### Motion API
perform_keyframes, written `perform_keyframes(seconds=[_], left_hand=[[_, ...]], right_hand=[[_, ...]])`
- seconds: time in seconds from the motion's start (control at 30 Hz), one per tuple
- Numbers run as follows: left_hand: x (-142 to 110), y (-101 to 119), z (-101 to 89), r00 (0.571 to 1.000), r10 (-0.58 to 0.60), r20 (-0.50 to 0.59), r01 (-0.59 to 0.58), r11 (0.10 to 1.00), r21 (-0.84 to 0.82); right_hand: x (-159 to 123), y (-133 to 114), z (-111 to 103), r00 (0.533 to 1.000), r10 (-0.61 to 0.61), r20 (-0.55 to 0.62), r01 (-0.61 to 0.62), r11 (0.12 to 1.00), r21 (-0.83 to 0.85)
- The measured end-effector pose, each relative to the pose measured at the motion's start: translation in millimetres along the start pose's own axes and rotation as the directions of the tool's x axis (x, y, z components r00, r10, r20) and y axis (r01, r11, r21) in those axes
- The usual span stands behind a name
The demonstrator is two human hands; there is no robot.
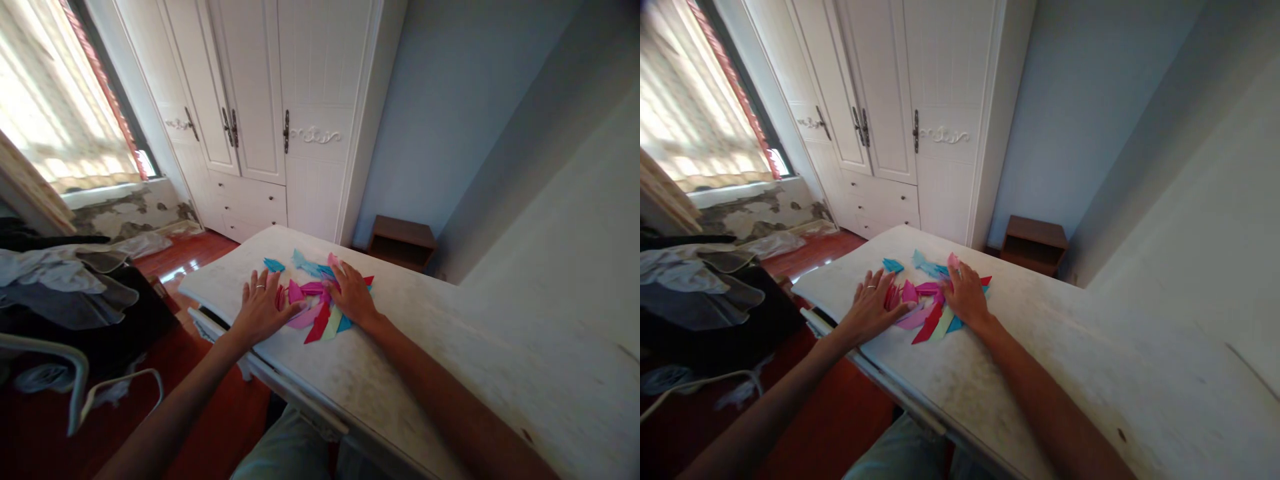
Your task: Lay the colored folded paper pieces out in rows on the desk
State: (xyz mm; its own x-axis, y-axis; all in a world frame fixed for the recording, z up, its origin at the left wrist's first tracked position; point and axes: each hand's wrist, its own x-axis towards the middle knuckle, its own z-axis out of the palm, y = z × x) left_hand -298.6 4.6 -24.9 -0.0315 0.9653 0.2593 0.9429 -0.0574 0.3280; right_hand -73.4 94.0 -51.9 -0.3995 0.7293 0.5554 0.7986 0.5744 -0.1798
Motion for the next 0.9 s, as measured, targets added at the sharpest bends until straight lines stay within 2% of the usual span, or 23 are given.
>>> perform_keyframes(seconds=[0.1, 0.27, 0.33, 0.57, 0.7, 0.9], left_hand=[[16.8, -2.7, 10.2, 0.992, -0.029, 0.123, 0.028, 1.000, 0.007], [26.2, 5.3, 13.4, 0.980, 0.070, 0.188, -0.075, 0.997, 0.022], [25.3, 7.3, 11.9, 0.976, 0.104, 0.190, -0.110, 0.994, 0.018], [22.1, 3.1, 13.6, 0.990, 0.136, 0.028, -0.132, 0.985, -0.109], [20.8, 3.6, 13.7, 0.986, 0.161, -0.037, -0.165, 0.960, -0.227], [23.6, 4.9, 12.6, 0.986, 0.128, -0.110, -0.163, 0.895, -0.415]], right_hand=[[10.3, -3.3, 6.9, 0.999, -0.033, 0.041, 0.034, 0.999, -0.001], [25.0, -10.2, 13.8, 0.985, -0.064, 0.162, 0.062, 0.998, 0.022], [29.0, -11.6, 15.1, 0.982, -0.087, 0.166, 0.083, 0.996, 0.036], [32.8, -12.9, 15.8, 0.998, -0.029, 0.057, 0.024, 0.996, 0.081], [32.3, -13.1, 12.3, 1.000, 0.011, 0.003, -0.012, 0.984, 0.175], [30.3, -8.8, 11.9, 0.993, 0.076, -0.092, -0.040, 0.938, 0.345]])
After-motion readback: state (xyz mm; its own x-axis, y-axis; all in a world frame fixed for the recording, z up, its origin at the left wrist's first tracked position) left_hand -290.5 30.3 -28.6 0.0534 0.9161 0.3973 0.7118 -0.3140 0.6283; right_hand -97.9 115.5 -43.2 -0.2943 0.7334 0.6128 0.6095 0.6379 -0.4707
